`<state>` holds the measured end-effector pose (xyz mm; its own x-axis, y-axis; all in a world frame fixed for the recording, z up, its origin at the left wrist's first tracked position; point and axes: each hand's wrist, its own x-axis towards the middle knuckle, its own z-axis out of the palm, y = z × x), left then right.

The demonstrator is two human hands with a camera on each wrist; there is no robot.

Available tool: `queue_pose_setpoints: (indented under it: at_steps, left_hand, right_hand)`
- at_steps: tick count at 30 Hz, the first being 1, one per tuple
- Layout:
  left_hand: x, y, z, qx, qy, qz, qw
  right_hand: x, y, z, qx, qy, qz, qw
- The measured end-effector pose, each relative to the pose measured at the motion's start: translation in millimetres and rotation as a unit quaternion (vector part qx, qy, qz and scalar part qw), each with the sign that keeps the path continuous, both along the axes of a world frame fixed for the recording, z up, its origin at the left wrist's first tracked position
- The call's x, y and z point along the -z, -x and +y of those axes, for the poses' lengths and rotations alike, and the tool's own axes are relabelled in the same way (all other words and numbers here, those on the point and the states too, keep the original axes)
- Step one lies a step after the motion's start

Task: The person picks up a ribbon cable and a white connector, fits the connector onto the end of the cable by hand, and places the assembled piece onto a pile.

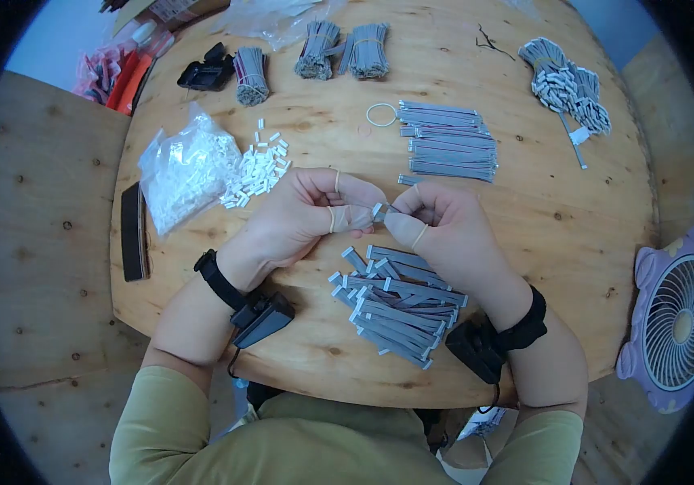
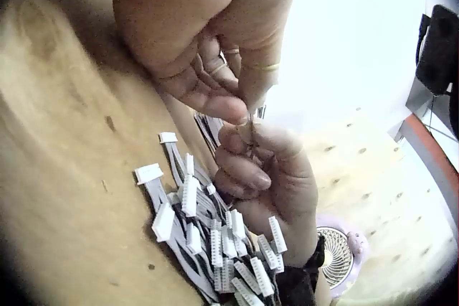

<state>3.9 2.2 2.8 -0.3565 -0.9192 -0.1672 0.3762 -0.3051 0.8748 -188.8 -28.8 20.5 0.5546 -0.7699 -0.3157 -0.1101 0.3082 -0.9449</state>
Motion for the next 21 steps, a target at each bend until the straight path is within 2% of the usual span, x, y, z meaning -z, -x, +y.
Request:
queue_pose_setpoints:
  at_steps: [5,14,21]
  left_hand:
    - [-2.2,1.1,-0.5,-0.008,-0.006,-0.023,1.0]
    - [-2.7,2.3,-1.0,-0.009,-0.028,0.0,1.0]
    - [-4.1,2.1,-0.5,-0.006,-0.045,0.013,0.999]
  right_hand:
    - [2.2,-0.2,-0.2,-0.009,-0.003,-0.026,1.0]
    - [3.0,-0.5,1.1,-0.018,0.002,-0.077,0.997]
    - [5.7,-1.2,1.4,-0.018,0.03,-0.055,0.998]
